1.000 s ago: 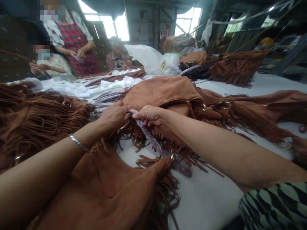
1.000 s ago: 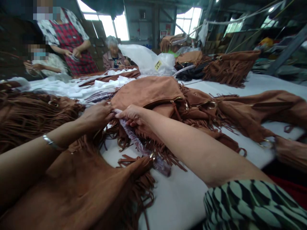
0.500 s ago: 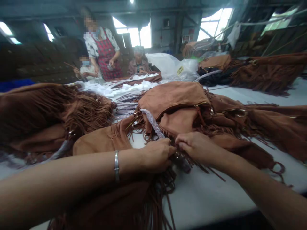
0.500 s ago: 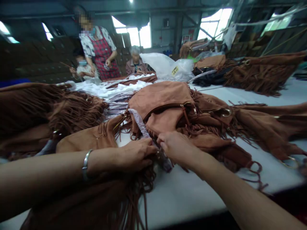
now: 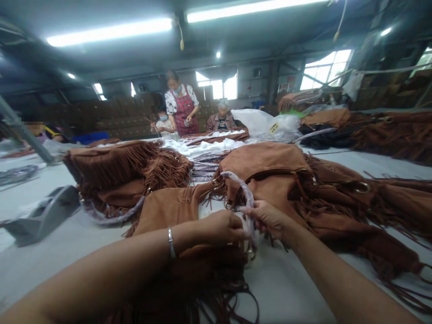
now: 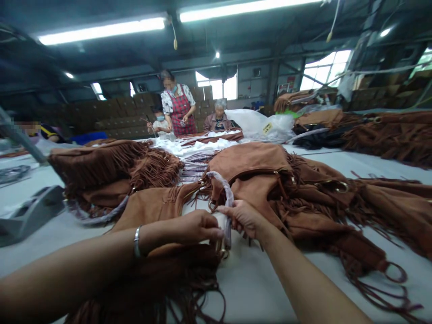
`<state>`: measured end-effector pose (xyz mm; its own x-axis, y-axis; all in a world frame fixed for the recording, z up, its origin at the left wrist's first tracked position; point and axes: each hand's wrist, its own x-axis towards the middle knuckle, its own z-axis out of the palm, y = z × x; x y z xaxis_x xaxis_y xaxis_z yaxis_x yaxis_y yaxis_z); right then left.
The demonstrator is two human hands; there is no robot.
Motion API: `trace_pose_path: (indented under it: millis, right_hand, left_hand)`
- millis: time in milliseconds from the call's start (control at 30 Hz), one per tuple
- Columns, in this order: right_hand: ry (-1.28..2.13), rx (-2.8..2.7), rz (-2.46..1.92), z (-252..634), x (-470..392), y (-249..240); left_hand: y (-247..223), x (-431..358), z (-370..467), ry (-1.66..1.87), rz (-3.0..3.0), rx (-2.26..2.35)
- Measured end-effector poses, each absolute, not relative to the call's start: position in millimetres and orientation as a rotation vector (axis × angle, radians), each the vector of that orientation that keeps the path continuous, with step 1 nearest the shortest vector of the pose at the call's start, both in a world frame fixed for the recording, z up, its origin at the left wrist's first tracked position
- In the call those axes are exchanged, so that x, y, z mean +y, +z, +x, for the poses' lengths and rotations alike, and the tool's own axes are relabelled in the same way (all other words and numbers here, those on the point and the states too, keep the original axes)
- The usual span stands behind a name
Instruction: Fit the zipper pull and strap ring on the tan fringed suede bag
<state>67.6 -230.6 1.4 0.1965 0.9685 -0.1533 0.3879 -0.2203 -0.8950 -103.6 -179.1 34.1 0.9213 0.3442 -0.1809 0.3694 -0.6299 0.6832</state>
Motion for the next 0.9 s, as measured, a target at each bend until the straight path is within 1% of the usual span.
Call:
trace_pose_path:
  millis: [67,167,300,467,633,667,700,767,833,900]
  right_hand:
    - [1.108,-1.134,-1.567,69.3,-228.6,5.4]
    - [1.196,-0.955,-1.361,65.9,-221.2,11.7]
    - [1.214,-0.808,-1.187,58.0,-205.5,12.5]
    - [1.216,-0.793,-1.142,49.1,-194.5,2.4]
    - [1.223,-0.849,-1.261,54.9,-199.2,-3.9]
    - [1.129,-0.878,-1.329,57.9,-202.2,-3.6]
    - [0.956,-0.948,-1.405,60.5,-205.7,-2.7]
    - [0.467,-1.258,-1.466,62.9,-212.9,0.6]
    - [0.027,-1.693,-1.335,61.0,-218.7,4.6]
    - [-0.192,-2.028,-1.174,57.1,-221.9,7.3]
  left_hand:
    - [31.0,-173.0,-103.5,0.057,2.137,0.599]
    - [30.2,-165.3,-103.4,0.016,1.934,0.577]
    - [25.9,-161.3,-98.5,0.013,1.459,0.539]
    - [19.0,-153.7,-84.8,-0.03,1.107,0.615]
    - [17.9,-134.1,-76.0,-0.001,0.949,0.645]
    - [16.6,-129.8,-75.5,0.02,0.934,0.642]
    - [14.6,-125.9,-75.1,0.036,0.922,0.642]
    - [9.7,-120.1,-74.3,0.024,0.904,0.649]
    - [5.0,-117.2,-73.5,0.001,0.9,0.625]
    - [1.9,-116.7,-73.3,-0.013,0.964,0.591]
